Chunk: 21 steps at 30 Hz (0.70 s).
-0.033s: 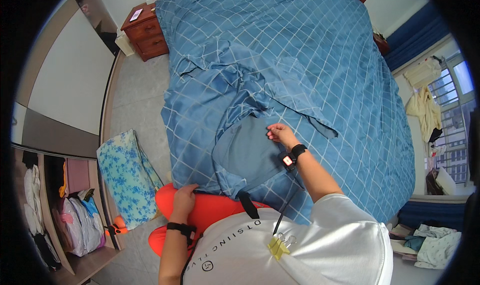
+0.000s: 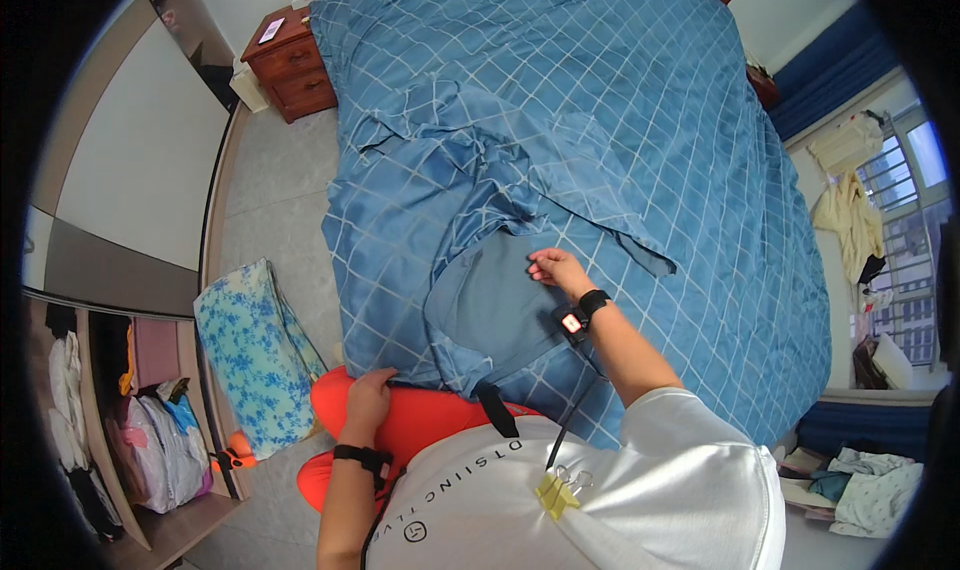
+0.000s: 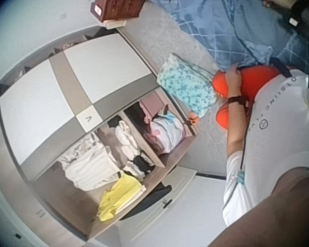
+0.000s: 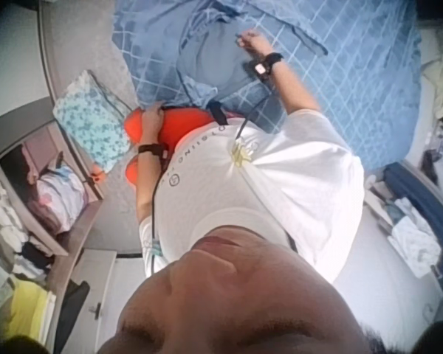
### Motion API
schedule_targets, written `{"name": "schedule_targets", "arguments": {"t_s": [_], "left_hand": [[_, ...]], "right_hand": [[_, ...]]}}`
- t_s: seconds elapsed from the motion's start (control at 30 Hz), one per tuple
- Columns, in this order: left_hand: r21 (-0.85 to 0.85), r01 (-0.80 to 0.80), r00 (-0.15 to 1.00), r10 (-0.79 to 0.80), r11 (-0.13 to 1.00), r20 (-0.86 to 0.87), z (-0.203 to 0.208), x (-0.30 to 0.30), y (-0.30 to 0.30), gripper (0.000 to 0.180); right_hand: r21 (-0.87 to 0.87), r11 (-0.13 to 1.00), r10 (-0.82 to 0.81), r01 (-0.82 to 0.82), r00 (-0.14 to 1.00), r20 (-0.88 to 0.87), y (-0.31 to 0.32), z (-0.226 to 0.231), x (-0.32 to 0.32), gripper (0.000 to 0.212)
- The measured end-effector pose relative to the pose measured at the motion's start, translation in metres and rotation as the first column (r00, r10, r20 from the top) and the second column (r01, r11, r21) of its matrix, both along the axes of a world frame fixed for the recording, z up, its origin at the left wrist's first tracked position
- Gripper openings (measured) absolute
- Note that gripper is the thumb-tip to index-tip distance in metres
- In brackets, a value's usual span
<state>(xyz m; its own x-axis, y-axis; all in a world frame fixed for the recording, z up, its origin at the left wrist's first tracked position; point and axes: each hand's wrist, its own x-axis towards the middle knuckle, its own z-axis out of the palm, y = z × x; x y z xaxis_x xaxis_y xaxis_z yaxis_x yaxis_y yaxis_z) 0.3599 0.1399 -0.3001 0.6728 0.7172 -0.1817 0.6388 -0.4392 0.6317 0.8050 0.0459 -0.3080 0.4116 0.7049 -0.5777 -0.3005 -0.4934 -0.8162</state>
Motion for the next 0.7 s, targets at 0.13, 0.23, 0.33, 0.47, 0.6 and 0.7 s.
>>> {"name": "schedule_targets", "arguments": {"t_s": [0.13, 0.23, 0.33, 0.47, 0.6, 0.7], "left_hand": [[0.000, 0.000, 1.000, 0.000, 1.000, -0.028, 0.003, 0.002, 0.000, 0.030], [0.021, -0.002, 1.000, 0.002, 1.000, -0.003, 0.006, 0.002, -0.001, 0.030], [0.041, -0.011, 1.000, 0.011, 0.999, -0.003, 0.008, 0.002, -0.003, 0.029], [0.027, -0.060, 0.997, 0.061, 0.998, -0.057, 0.009, 0.002, -0.004, 0.028], [0.044, -0.041, 0.999, 0.042, 0.998, -0.001, 0.009, 0.001, -0.004, 0.026], [0.035, -0.034, 0.998, 0.032, 0.999, 0.056, 0.007, 0.000, -0.003, 0.026]], "right_hand": [[0.072, 0.997, 0.018, -0.008, 0.990, -0.141, 0.028, -0.002, -0.031, 0.023], [0.068, 0.995, -0.056, 0.069, 0.983, -0.175, 0.062, -0.004, -0.051, 0.030], [0.036, 0.990, -0.136, 0.139, 0.988, -0.077, 0.093, -0.011, -0.061, 0.032], [0.030, 0.976, -0.215, 0.216, 0.976, -0.033, 0.107, -0.021, -0.056, 0.016], [0.101, 0.955, -0.268, 0.280, 0.956, -0.119, 0.078, -0.028, -0.029, 0.006], [0.037, 0.929, -0.366, 0.368, 0.929, -0.052, 0.033, -0.033, 0.014, 0.008]]}}
